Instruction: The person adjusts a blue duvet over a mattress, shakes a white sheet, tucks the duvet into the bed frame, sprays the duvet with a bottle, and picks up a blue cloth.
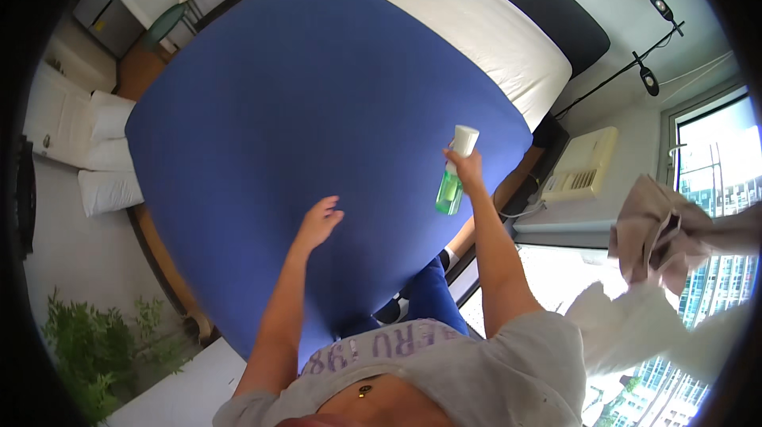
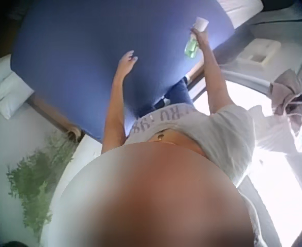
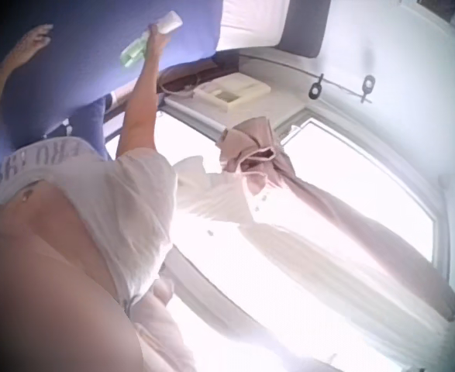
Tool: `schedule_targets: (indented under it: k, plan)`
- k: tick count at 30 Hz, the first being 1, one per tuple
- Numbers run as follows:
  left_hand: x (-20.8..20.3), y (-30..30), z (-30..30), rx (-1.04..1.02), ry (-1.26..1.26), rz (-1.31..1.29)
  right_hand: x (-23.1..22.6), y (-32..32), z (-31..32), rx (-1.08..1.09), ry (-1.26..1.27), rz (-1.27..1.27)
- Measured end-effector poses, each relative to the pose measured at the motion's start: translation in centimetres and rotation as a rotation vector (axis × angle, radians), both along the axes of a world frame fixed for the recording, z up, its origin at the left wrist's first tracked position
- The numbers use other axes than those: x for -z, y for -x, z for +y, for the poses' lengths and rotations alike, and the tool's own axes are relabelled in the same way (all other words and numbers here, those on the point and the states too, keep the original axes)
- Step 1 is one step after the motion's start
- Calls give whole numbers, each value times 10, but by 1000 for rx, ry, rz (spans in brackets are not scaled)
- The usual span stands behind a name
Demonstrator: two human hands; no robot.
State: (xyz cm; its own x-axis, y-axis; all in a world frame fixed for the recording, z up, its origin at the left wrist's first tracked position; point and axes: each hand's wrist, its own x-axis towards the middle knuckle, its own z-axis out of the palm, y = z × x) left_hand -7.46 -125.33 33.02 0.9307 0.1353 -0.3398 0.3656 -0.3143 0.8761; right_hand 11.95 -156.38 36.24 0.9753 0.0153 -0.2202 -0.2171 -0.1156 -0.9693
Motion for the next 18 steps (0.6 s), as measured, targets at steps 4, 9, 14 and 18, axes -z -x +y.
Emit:
schedule_targets:
  k: [4,9,14,18]
  plan:
    - [28,-82,21,-294,-33,-91,15,-173,-43,127,183,14]
    - [59,-209,25,-323,-353,-247,34,-367,-109,328,298,-337]
    - [60,-345,37,-293,-633,-299,28,-466,-139,367,201,-186]
    - [76,-415,31,-286,-838,-421,15,-492,-151,263,90,-244]
